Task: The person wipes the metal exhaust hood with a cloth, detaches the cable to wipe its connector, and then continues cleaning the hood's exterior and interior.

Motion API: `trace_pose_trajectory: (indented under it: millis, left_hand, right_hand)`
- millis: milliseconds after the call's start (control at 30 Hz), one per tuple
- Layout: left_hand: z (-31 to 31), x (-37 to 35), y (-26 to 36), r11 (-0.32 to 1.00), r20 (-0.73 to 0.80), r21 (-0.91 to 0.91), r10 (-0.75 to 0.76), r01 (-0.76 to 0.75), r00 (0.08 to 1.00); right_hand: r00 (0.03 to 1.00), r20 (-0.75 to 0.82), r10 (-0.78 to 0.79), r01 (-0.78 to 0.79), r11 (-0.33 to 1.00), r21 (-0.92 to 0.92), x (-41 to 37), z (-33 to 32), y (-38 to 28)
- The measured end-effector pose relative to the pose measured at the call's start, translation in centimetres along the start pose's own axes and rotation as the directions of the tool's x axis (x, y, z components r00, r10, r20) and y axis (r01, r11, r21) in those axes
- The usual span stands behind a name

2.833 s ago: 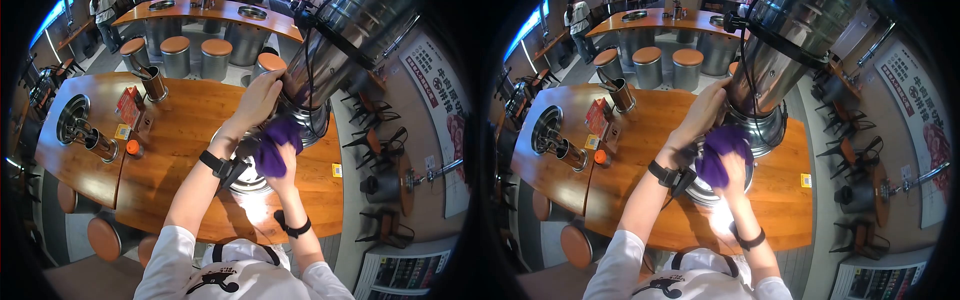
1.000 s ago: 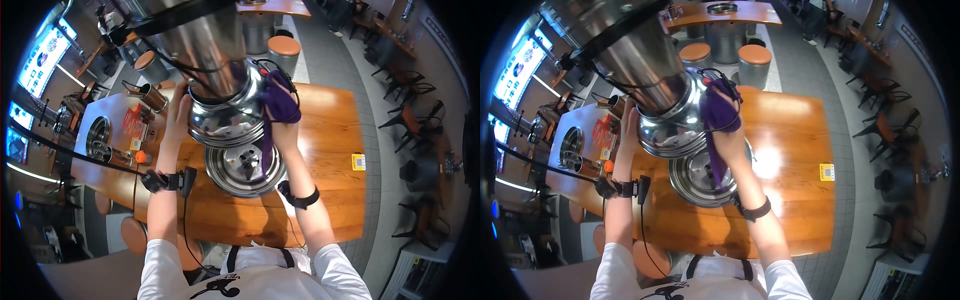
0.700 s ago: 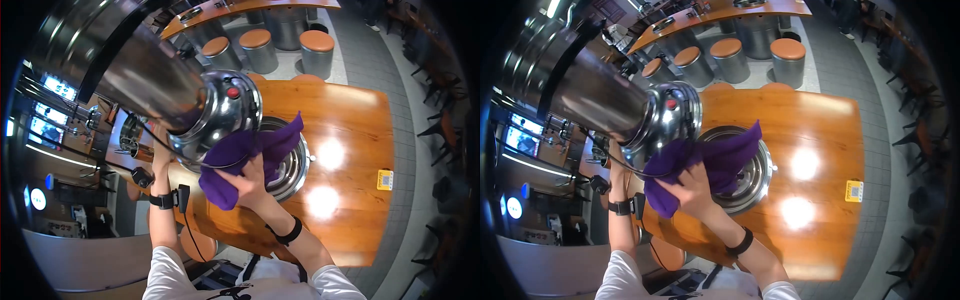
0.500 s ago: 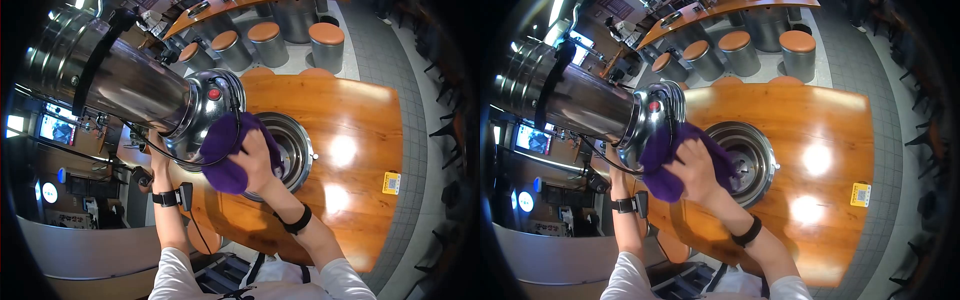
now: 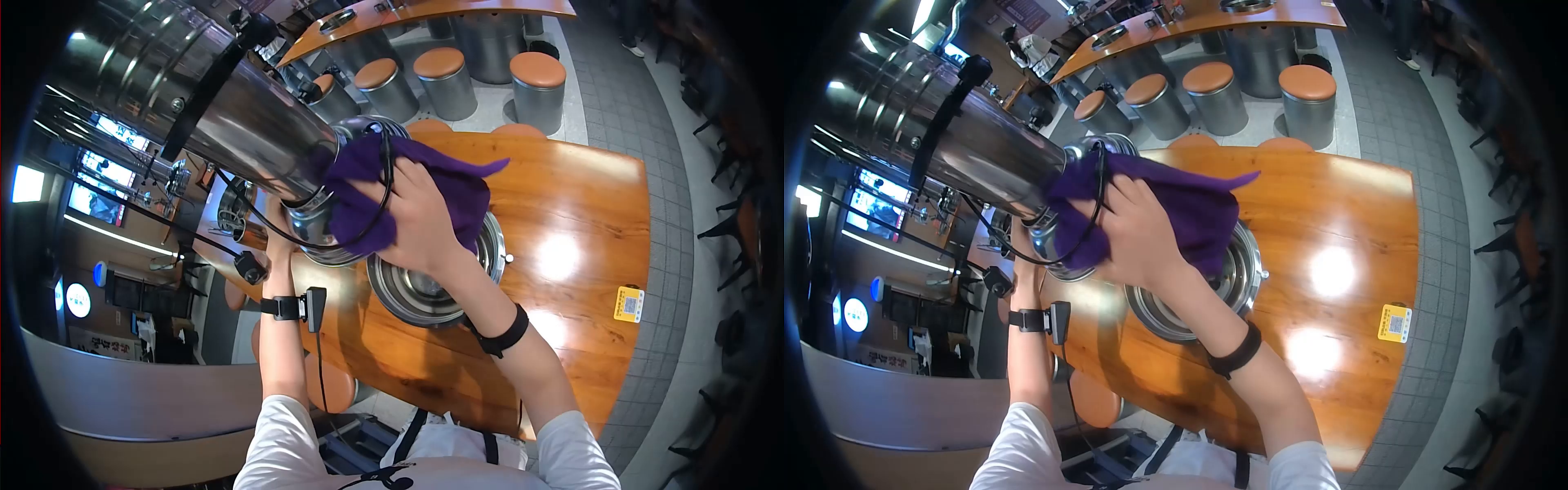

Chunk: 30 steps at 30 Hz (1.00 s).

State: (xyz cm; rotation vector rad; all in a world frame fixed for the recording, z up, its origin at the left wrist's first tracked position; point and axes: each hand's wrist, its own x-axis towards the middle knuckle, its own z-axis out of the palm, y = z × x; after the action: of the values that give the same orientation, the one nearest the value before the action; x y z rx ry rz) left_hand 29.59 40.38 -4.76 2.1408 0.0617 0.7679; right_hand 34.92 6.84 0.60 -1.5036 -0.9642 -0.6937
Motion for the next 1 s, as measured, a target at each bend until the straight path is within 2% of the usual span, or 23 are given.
trace_pose_trajectory:
  millis: [33,67,100,133,167,200,267,333,367,433,467,500,567,600,633,700,767,833,867,900,933,967,1000]
  left_hand:
    - [0.7,0.1,1.5,1.0,0.005,-0.005,0.01,-0.01,1.0]
    - [1.8,0.0,2.9,0.989,-0.049,-0.137,-0.052,0.045,0.997]
    - [2.4,0.1,3.7,0.957,-0.092,-0.273,-0.124,0.095,0.988]
    - [1.9,0.4,1.9,0.966,-0.097,-0.233,-0.134,0.109,0.986]
    - [0.7,0.4,0.2,0.852,0.009,-0.471,-0.254,0.228,0.967]
    - [1.6,0.4,1.8,0.879,0.001,-0.43,-0.227,0.206,0.974]
    - [3.5,0.3,5.6,0.897,-0.012,-0.407,-0.195,0.174,0.981]
    - [3.7,0.2,6.9,0.911,-0.009,-0.316,-0.282,0.265,0.959]
    - [4.4,1.6,3.1,0.963,-0.161,-0.195,0.153,-0.184,0.975]
    - [4.1,1.0,8.1,0.939,0.037,-0.343,-0.007,0.019,0.999]
    - [4.2,0.5,11.0,0.962,-0.036,-0.272,-0.028,0.017,0.999]
    - [4.3,0.7,10.0,0.924,0.016,-0.38,-0.046,0.049,0.999]
    - [3.9,0.7,11.4,0.93,0.057,-0.357,-0.069,0.085,0.996]
    - [4.3,0.8,10.2,0.919,0.008,-0.395,-0.008,0.01,1.0]
    - [3.8,0.5,10.5,0.904,0.064,-0.41,-0.105,0.122,0.992]
    - [3.9,0.9,9.1,0.963,-0.078,-0.212,0.152,-0.165,0.985]
    - [3.0,0.5,10.4,0.948,-0.088,-0.29,0.109,-0.13,0.99]
    - [1.9,0.1,9.6,0.926,-0.093,-0.363,0.07,-0.099,0.993]
    - [1.3,-0.1,7.6,0.945,-0.014,-0.317,0.076,-0.076,0.997]
    - [0.3,-0.4,6.2,0.962,0.067,-0.268,0.074,-0.054,0.995]
    - [-0.9,-0.8,5.8,0.991,0.11,-0.135,0.018,-0.003,0.994]
    - [-2.0,-0.3,4.6,0.989,0.104,-0.147,0.024,-0.008,0.994]
    - [-3.0,0.0,3.1,0.989,0.105,-0.145,-0.012,0.028,0.994]
  right_hand:
    - [0.999,0.012,0.036,-0.036,0.999,-0.016,0.8,0.2,-0.5]
    - [0.991,0.036,0.126,-0.125,0.991,-0.046,1.8,0.1,-1.1]
    - [0.992,0.029,0.125,-0.123,0.991,-0.058,2.1,0.1,-1.0]
    - [0.99,0.065,0.127,-0.123,0.991,-0.059,2.2,0.2,-0.8]
    - [0.987,0.102,0.128,-0.122,0.991,-0.062,2.1,0.3,-0.7]
    - [0.995,0.063,0.071,-0.067,0.995,-0.068,1.5,0.3,-0.7]
    - [0.997,0.033,0.064,-0.06,0.991,-0.116,0.0,0.4,-1.3]
    - [0.994,-0.067,0.082,-0.089,0.99,-0.106,-1.3,1.4,-2.6]
    - [0.996,-0.056,0.071,-0.077,0.991,-0.111,-2.2,1.8,-2.7]
    - [0.998,-0.005,0.069,-0.069,0.992,-0.103,-4.0,2.3,-2.8]
    - [0.972,-0.029,0.233,-0.234,0.972,-0.005,-4.6,2.6,-4.1]
    - [0.975,-0.021,0.222,-0.222,0.975,-0.017,-5.6,2.7,-4.6]
    - [0.984,0.079,0.157,-0.125,0.942,-0.312,-7.9,2.9,-4.6]
    - [0.985,0.083,0.149,-0.115,0.94,-0.32,-9.0,3.4,-4.7]
    - [0.971,0.006,0.238,-0.228,0.939,-0.256,-10.2,3.8,-5.1]
    - [0.909,-0.172,0.379,-0.394,0.917,-0.062,-12.1,4.6,-4.9]
    - [0.75,-0.306,0.586,-0.638,0.763,-0.104,-12.3,4.3,-6.1]
    - [0.903,-0.319,0.289,-0.418,0.769,-0.484,-9.2,2.8,-8.4]
    - [0.892,-0.38,0.244,-0.402,0.814,-0.42,-8.3,2.2,-9.0]
    - [0.933,-0.312,0.181,-0.333,0.766,-0.55,-7.3,0.8,-9.5]
    - [0.926,-0.342,0.157,-0.314,0.824,-0.472,-6.6,-0.2,-9.8]
    - [0.917,-0.375,0.133,-0.287,0.874,-0.391,-6.2,-1.1,-9.7]
    - [0.865,-0.436,0.248,-0.36,0.913,-0.195,-6.6,-1.8,-9.2]
